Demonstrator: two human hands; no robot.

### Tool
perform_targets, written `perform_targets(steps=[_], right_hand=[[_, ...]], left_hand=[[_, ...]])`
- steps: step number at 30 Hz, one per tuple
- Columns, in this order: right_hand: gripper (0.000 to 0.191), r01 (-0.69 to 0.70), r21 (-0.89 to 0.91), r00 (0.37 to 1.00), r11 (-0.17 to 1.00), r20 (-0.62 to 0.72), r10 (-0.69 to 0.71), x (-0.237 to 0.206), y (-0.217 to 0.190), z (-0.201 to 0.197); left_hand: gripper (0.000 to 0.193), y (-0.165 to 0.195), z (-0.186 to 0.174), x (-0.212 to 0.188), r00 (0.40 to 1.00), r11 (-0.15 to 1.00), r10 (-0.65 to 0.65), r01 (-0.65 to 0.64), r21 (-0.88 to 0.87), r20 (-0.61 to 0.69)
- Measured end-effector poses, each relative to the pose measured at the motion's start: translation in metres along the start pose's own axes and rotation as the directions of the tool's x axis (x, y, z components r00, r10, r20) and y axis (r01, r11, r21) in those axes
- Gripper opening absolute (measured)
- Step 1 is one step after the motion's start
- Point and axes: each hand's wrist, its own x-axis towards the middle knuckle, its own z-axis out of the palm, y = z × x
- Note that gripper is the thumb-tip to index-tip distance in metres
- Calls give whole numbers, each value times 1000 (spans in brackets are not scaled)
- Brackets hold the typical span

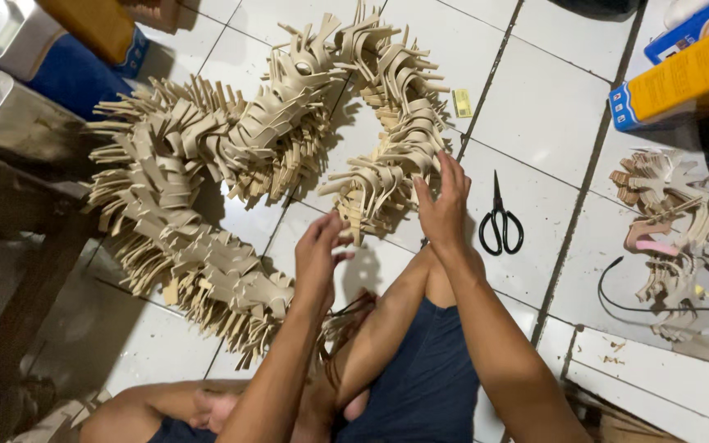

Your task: The person sits on the floor and assembles a decorative wreath by interlocking beige plastic pieces. They use scissors to trim the pieces and arrange them into a circular shape, occasionally adjusting the structure with both hands.

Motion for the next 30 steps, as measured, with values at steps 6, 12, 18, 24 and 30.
perform_targets(steps=[6, 12, 18, 24, 30], right_hand=[[48, -26, -154, 995, 988, 90, 40, 14, 7, 18], [41, 2, -91, 996, 996, 89, 6, 11, 14, 5], [46, -246, 70, 954, 967, 191, 230, 15, 18, -7], [46, -259, 174, 935, 950, 294, 201, 16, 25, -18], [40, -308, 198, 927, 931, 282, 247, 16, 32, -19]], left_hand=[[36, -24, 38, 94, 978, 928, -211, 201, -314, 4], [36, -43, 68, 76, 973, 953, -229, 229, -201, 20], [30, -60, 107, 55, 963, 927, -260, 229, -297, -68], [29, -59, 123, 47, 978, 938, -194, 162, -307, -77], [25, -55, 140, 34, 981, 934, -172, 133, -333, -91]])
